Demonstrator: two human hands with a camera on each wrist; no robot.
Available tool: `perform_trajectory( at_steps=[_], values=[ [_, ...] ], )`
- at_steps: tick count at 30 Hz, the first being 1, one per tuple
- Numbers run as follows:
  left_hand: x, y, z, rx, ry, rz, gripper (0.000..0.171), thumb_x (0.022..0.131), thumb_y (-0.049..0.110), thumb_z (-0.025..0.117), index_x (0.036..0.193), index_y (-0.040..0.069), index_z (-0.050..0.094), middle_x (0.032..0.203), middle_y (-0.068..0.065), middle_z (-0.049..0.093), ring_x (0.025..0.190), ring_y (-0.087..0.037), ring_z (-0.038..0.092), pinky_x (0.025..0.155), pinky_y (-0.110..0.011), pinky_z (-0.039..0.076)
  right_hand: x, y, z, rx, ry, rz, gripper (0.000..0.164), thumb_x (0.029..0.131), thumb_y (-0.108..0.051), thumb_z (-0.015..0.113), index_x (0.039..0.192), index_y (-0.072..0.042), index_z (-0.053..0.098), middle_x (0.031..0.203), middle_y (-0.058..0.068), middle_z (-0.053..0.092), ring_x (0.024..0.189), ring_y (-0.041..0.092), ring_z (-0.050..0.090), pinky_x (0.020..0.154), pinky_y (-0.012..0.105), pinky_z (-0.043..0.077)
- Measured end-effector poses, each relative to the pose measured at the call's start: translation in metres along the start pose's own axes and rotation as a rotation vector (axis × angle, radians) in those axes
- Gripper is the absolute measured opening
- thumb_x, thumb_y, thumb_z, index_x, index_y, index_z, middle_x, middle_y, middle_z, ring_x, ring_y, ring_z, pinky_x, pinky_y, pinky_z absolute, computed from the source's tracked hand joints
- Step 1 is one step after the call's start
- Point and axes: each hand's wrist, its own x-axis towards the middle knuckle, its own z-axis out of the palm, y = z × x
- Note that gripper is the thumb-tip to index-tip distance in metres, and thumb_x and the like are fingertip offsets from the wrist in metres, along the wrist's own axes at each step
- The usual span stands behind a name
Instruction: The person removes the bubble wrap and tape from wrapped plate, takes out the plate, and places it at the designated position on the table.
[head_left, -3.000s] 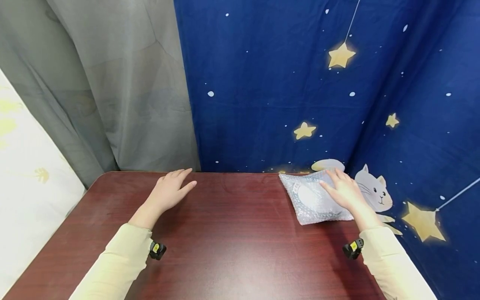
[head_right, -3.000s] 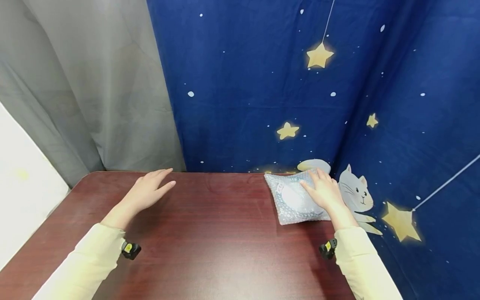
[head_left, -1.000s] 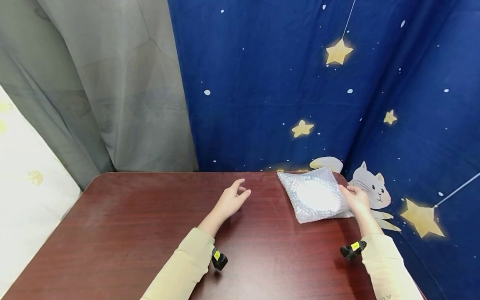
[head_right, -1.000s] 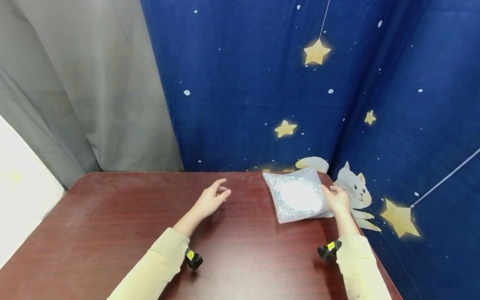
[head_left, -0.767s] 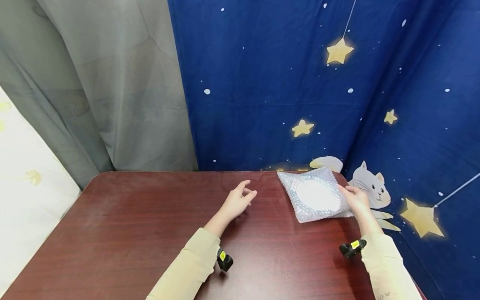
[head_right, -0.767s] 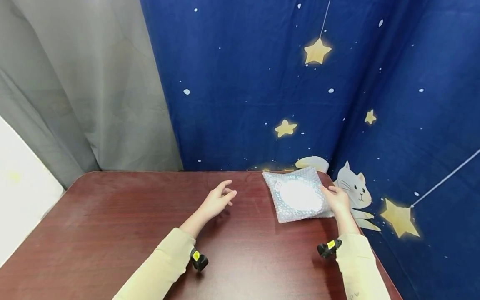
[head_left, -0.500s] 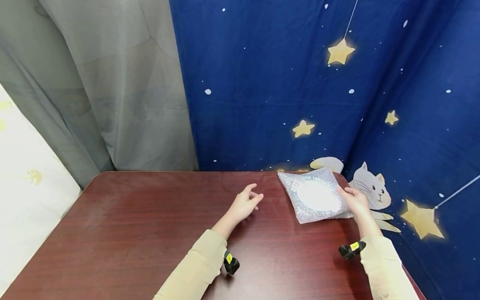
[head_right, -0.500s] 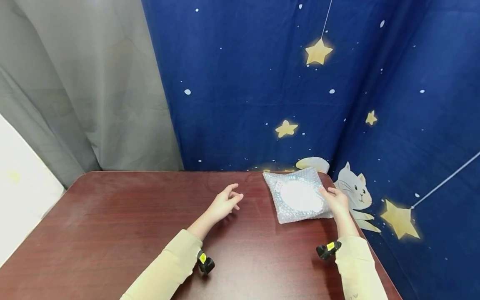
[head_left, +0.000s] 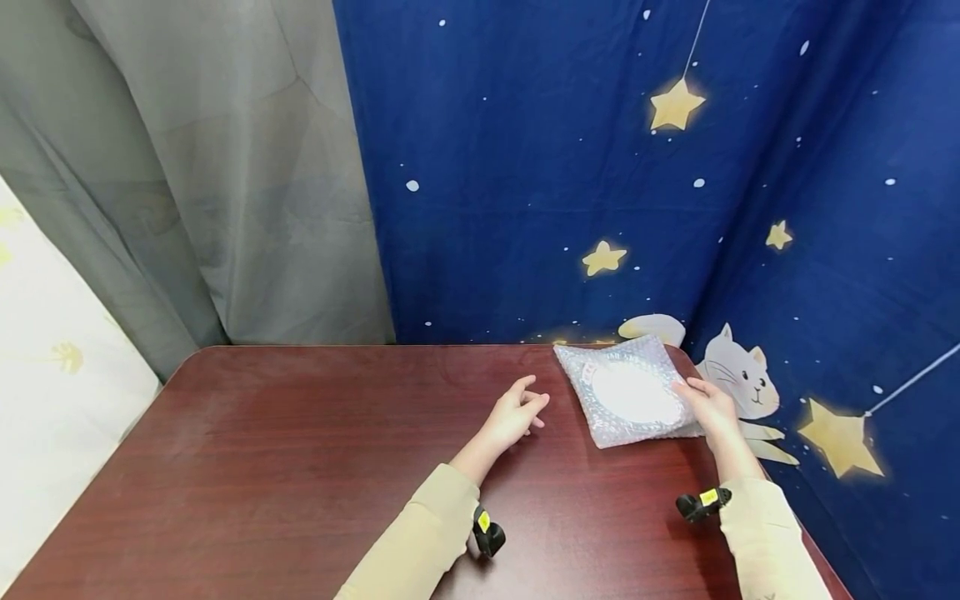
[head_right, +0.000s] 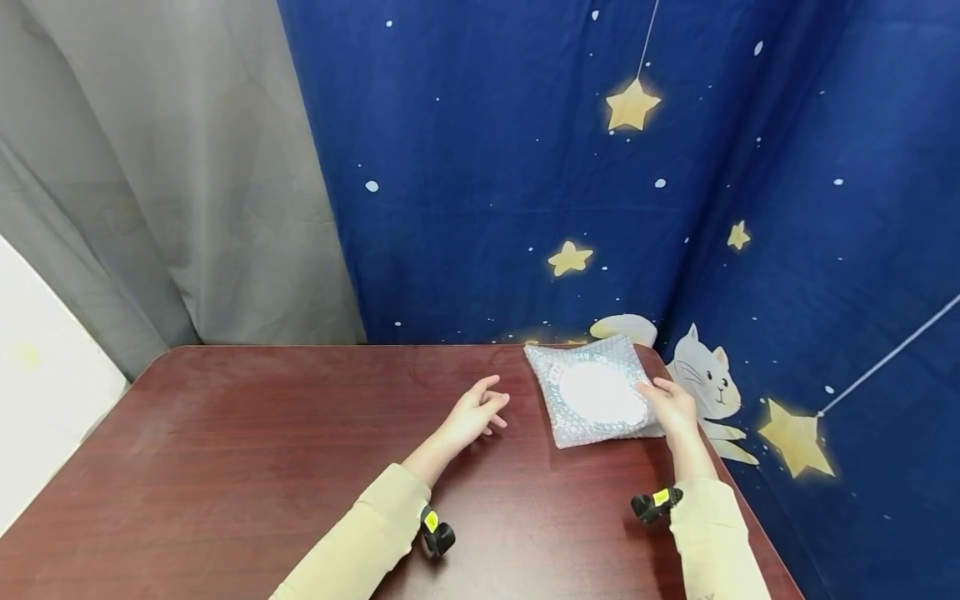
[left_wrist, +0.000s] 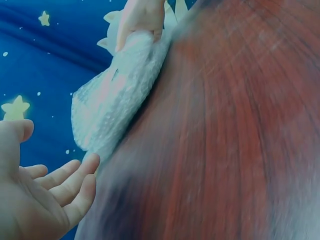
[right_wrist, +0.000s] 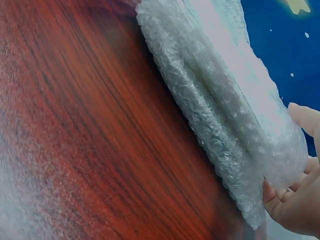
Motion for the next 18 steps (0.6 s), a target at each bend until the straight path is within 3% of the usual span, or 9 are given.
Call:
perform_trajectory(
  at_steps=[13, 18],
  values=[
    [0.006, -0.002, 0.031, -0.255, -0.030, -0.079, 0.060, 0.096, 0.020, 0.057, 0.146, -0.001, 0.031, 0.126, -0.016, 0.057, 0.095, -0.036, 0.066, 0.069, -0.044, 0.056, 0.002, 0.008, -0.001, 0.050, -0.008, 0.006, 0.075, 0.093, -0.040, 0.061, 0.147, 0.003, 0.032, 0.153, 0.024, 0.019, 0.140, 0.037, 0.017, 0.112, 0.050, 0.018],
    [0.008, -0.005, 0.039, -0.331, -0.052, -0.097, 0.063, 0.097, 0.021, 0.055, 0.148, -0.001, 0.027, 0.135, -0.020, 0.049, 0.103, -0.038, 0.062, 0.072, -0.043, 0.056, 0.003, 0.010, -0.001, 0.075, -0.006, -0.006, 0.072, 0.093, -0.038, 0.060, 0.147, 0.002, 0.033, 0.153, 0.023, 0.020, 0.140, 0.036, 0.017, 0.112, 0.049, 0.017]
  ],
)
